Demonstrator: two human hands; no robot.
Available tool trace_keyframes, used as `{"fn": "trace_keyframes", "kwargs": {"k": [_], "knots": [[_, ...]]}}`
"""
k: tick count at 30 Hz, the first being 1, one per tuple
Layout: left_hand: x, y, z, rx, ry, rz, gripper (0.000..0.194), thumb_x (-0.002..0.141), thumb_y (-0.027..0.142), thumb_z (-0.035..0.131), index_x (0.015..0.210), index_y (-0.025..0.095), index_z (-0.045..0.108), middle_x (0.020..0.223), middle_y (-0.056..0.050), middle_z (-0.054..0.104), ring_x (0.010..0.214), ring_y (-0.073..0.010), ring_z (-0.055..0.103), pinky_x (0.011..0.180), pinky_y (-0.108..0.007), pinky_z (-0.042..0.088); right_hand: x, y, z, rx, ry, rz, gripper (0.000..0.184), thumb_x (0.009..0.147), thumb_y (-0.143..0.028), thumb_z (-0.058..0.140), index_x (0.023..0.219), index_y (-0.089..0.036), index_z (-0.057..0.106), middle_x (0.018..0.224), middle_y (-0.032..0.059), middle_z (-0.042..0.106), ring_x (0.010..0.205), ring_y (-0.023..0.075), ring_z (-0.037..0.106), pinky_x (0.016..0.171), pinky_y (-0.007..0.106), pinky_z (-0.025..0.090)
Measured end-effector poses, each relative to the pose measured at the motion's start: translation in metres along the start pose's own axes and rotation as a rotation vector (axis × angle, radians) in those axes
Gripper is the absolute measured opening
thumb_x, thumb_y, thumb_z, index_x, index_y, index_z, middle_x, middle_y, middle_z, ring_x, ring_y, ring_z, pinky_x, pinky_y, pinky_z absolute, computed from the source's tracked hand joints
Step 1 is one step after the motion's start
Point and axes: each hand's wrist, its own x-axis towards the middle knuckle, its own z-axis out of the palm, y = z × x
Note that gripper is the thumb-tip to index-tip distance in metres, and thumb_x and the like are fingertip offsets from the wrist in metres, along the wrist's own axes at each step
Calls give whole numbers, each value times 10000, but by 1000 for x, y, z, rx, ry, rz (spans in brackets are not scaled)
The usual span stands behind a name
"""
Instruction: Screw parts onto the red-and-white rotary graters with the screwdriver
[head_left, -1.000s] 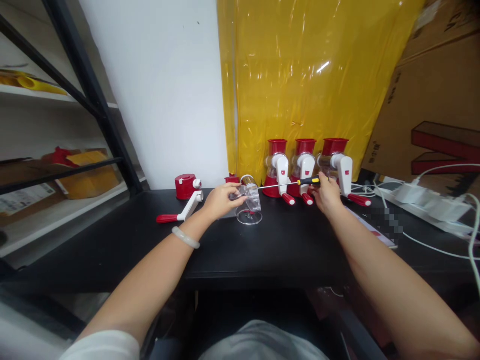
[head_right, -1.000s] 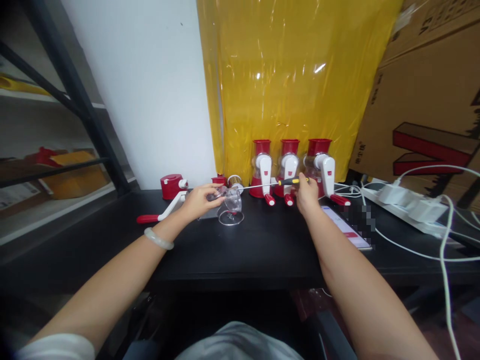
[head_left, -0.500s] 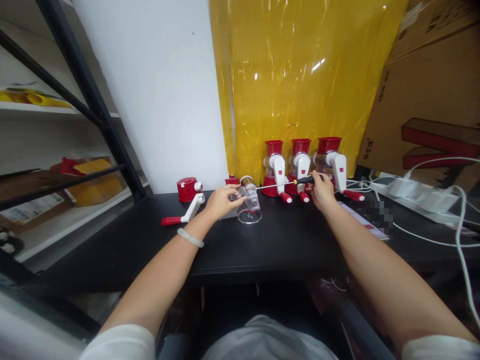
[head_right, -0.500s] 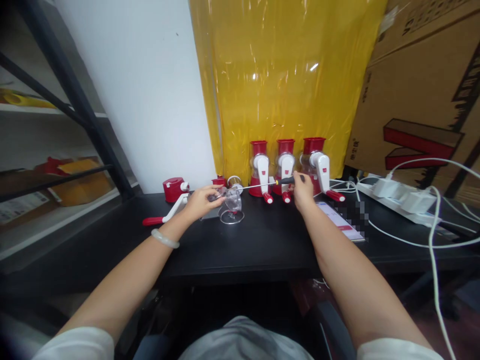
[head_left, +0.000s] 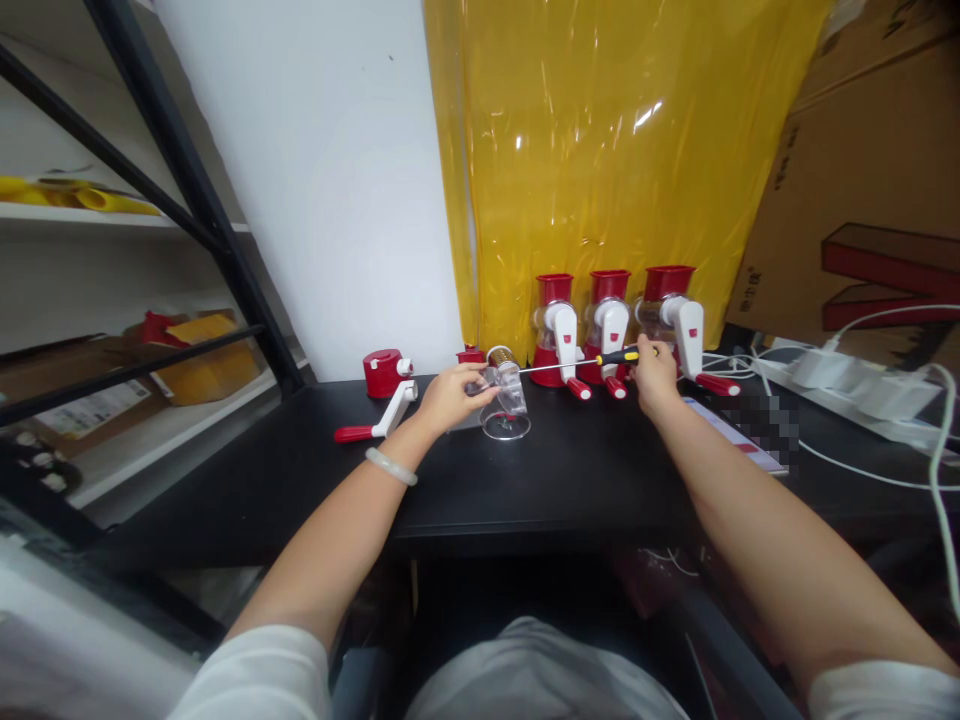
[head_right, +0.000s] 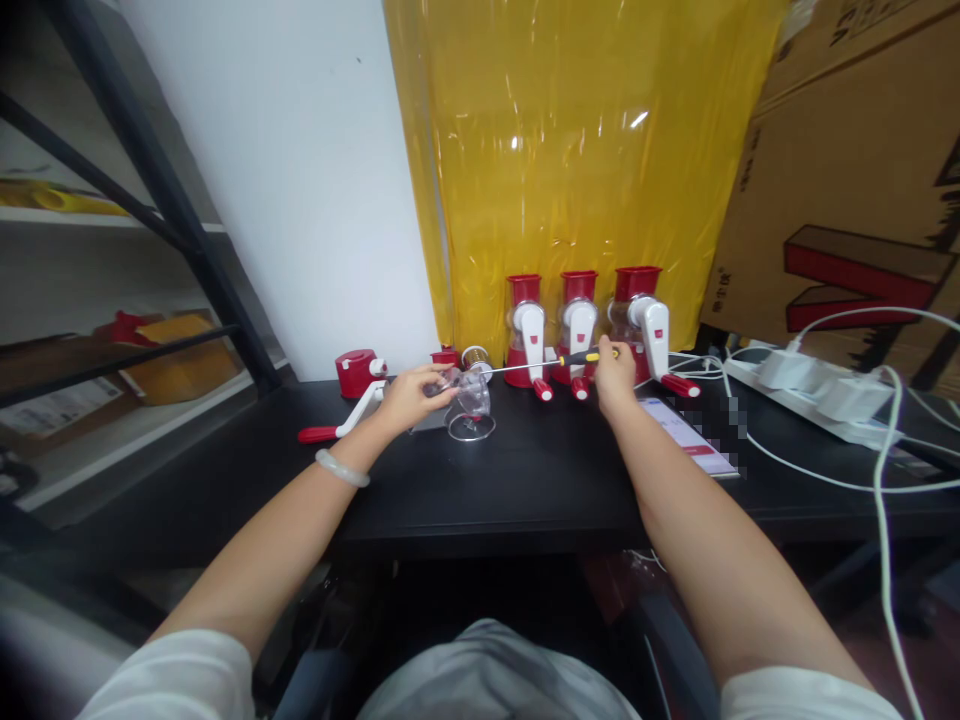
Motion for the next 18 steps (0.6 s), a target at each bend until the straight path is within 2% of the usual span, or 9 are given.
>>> {"fn": "trace_keyframes", "kwargs": {"k": [3, 6, 9, 12, 15, 18], "knots": [[0, 1, 0, 0, 1, 3, 195, 938, 342, 839, 805, 223, 760, 1377, -125, 801, 1253, -310, 775, 1108, -516, 603, -3, -2, 4, -16, 66, 0, 225, 905, -377, 775, 887, -239, 598, 693, -80, 581, 488, 78, 482, 420, 168, 419], [0, 2, 0, -1, 2, -4, 191, 935, 330, 844, 803, 222, 758, 1378, -124, 800, 1257, -313, 773, 1109, -514, 604, -6, -7, 9, 77, 43, 47, 137, 914, -271, 681, 857, -236, 561, 673, -78, 560, 518, 81, 538, 459, 158, 450], [0, 3, 1, -1, 4, -9, 186, 935, 320, 846, 805, 224, 754, 1390, -116, 796, 1273, -312, 766, 1118, -513, 599, -10, -11, 12, 151, 33, 113, 111, 912, -242, 636, 856, -239, 540, 689, -56, 571, 558, 111, 596, 473, 190, 484], [0, 3, 1, -2, 6, -8, 186, 938, 310, 844, 804, 221, 752, 1390, -118, 797, 1286, -313, 761, 1123, -510, 594, -11, -9, 11, 135, 52, 82, 140, 970, -327, 626, 906, -249, 528, 752, -30, 608, 595, 139, 630, 479, 228, 505], [0, 4, 0, -6, 7, -11, 194, 940, 313, 843, 798, 220, 750, 1390, -116, 797, 1279, -310, 763, 1109, -500, 599, -9, 0, 8, -4, 81, -16, 300, 1028, -524, 614, 936, -261, 505, 757, -31, 592, 572, 137, 594, 471, 238, 479], [0, 6, 0, -9, 7, -14, 199, 941, 313, 844, 794, 216, 750, 1387, -118, 800, 1263, -310, 769, 1091, -491, 605, -5, 10, 4, -70, 44, -101, 450, 940, -657, 731, 946, -269, 502, 754, -49, 573, 581, 138, 580, 491, 243, 482]]}}
